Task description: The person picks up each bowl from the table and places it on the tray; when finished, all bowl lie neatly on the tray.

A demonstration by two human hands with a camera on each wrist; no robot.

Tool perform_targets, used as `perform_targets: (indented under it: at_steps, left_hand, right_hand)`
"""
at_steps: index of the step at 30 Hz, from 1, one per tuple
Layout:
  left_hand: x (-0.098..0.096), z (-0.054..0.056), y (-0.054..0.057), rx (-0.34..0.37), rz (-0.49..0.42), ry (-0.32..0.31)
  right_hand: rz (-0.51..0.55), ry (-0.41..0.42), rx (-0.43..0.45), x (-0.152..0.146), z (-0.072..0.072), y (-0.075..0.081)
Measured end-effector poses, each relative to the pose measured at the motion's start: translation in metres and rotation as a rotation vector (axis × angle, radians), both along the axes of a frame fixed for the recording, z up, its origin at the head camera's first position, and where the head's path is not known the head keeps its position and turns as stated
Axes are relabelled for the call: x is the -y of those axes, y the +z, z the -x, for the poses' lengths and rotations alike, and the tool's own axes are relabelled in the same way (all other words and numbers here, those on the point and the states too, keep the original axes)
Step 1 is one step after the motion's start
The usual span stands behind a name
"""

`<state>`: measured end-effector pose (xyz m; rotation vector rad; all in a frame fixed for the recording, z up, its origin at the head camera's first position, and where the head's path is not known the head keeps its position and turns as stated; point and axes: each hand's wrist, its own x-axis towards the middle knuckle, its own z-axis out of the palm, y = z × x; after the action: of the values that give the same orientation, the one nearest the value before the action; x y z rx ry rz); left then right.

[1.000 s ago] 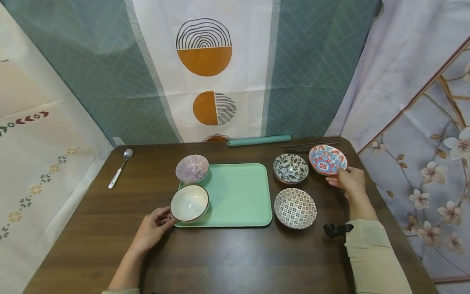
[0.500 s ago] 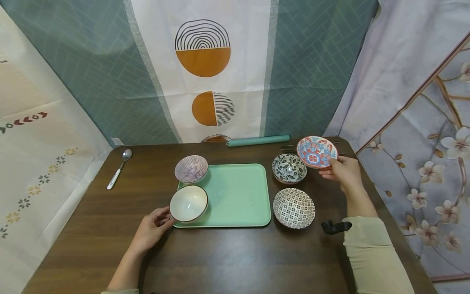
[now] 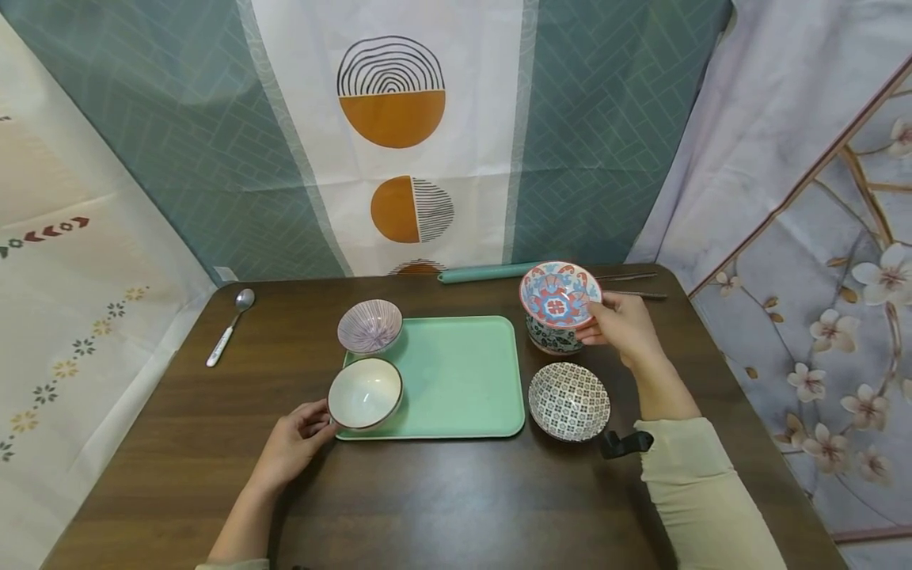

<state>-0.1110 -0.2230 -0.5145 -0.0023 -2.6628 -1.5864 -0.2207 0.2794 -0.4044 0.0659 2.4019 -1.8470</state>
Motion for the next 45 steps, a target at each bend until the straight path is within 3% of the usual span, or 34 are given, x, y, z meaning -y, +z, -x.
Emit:
perform_targets:
  at_steps: [8, 15, 28, 39, 45]
  left_hand:
    - [0.001, 0.002, -0.001, 0.024, 0.013, 0.002]
    - [0.001, 0.0, 0.001, 0.029, 0.006, -0.001]
    - [0.002, 0.002, -0.004, 0.021, 0.016, 0.005]
    - [0.002, 0.001, -0.006, -0.025, 0.022, -0.002]
    - [0.002, 0.002, -0.005, 0.025, 0.01, 0.005]
  right_hand:
    - [-0.005, 0.082, 0.005, 0.032, -0.001, -0.003]
    - [-0.009, 0.13, 0.067, 0.059, -0.001, -0.012]
    - [-0.032, 0.212, 0.088, 0.104, 0.001, -0.031]
    - [-0.027, 0.263, 0.136, 0.135, -0.004, -0.039]
    - [-0.052, 0.284, 0.163, 0.15, -0.006, -0.043]
